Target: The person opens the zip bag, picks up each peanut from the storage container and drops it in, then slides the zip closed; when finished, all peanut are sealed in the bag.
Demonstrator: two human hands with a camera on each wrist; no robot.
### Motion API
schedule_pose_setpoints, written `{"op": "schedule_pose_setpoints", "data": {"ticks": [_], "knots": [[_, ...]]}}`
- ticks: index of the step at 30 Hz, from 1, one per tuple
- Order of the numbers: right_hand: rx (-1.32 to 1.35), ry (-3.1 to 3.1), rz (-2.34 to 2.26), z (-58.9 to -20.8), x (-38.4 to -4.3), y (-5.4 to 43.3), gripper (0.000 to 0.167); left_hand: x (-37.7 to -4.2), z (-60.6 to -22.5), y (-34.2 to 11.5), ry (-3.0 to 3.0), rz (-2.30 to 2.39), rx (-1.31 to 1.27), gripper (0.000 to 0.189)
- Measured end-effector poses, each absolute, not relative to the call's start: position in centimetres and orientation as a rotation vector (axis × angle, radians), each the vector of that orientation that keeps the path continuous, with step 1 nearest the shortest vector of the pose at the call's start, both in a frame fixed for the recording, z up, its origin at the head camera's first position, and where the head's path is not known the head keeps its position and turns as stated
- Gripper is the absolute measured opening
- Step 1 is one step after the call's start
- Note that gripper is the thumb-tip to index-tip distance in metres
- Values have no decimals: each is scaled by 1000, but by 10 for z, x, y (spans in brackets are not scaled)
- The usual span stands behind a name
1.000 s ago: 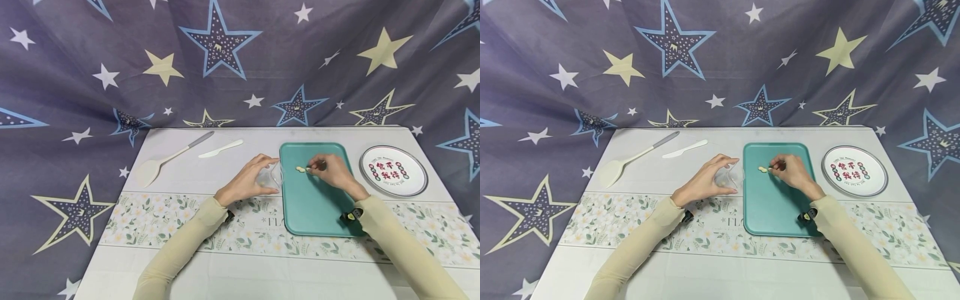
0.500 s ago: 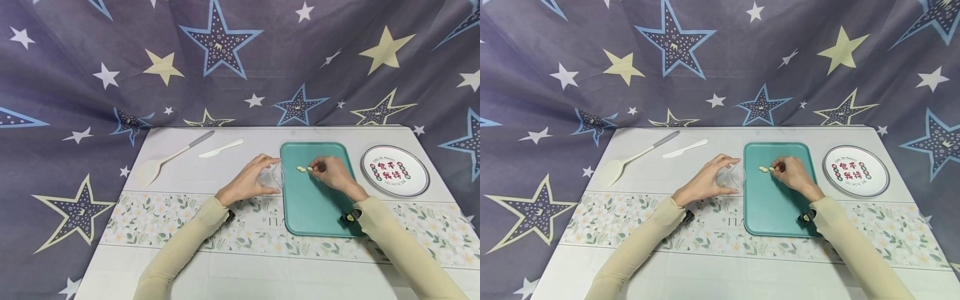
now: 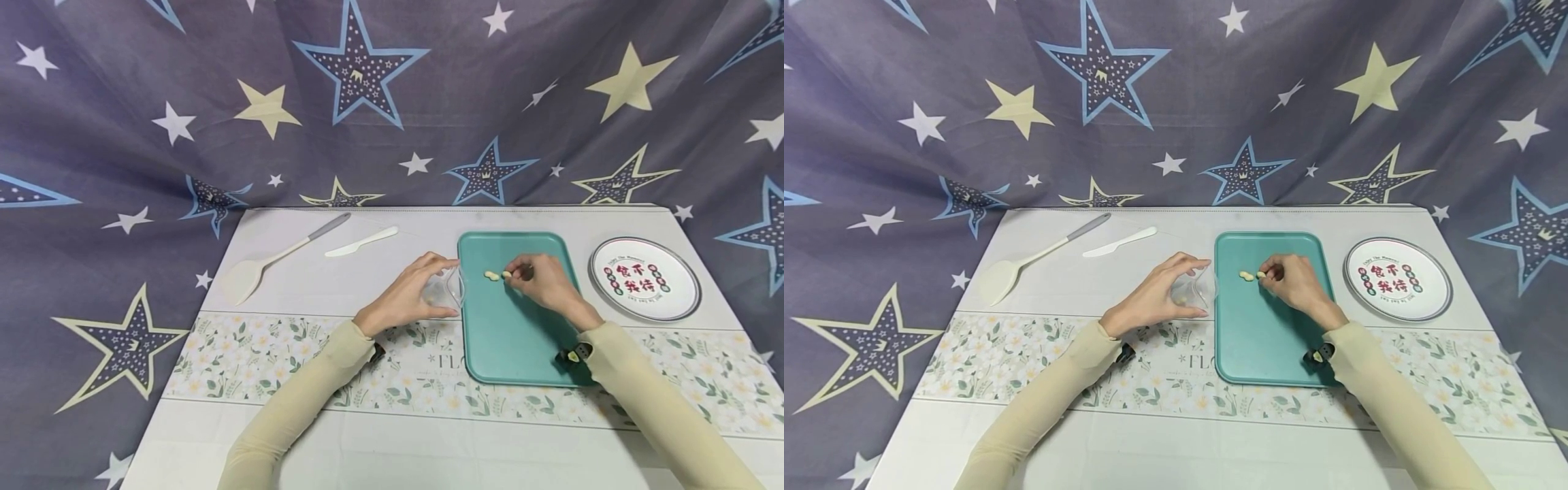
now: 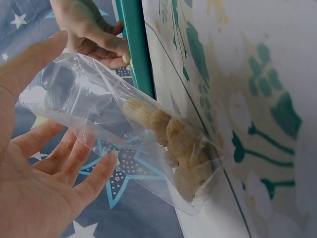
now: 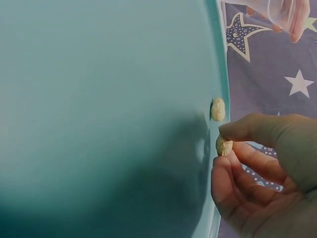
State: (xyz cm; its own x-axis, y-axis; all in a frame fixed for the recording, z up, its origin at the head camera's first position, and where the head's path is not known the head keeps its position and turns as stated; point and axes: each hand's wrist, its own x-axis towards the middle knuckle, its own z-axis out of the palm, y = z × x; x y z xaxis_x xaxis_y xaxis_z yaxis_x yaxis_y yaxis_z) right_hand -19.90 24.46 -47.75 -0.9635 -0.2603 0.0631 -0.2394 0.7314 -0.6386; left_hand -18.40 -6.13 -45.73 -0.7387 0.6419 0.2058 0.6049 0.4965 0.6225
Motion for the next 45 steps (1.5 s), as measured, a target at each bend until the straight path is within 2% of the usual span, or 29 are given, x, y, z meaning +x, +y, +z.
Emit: {"op": "schedule_pose_setpoints", "data": {"ticks": [30, 45], "knots": [[-608, 2865, -1268, -442, -163, 196, 12, -180, -457, -63, 2658, 1089, 1129, 89], [-664, 2802, -1339, -433, -159, 175, 16, -180, -457, -64, 2647, 1123, 1148, 89]]}}
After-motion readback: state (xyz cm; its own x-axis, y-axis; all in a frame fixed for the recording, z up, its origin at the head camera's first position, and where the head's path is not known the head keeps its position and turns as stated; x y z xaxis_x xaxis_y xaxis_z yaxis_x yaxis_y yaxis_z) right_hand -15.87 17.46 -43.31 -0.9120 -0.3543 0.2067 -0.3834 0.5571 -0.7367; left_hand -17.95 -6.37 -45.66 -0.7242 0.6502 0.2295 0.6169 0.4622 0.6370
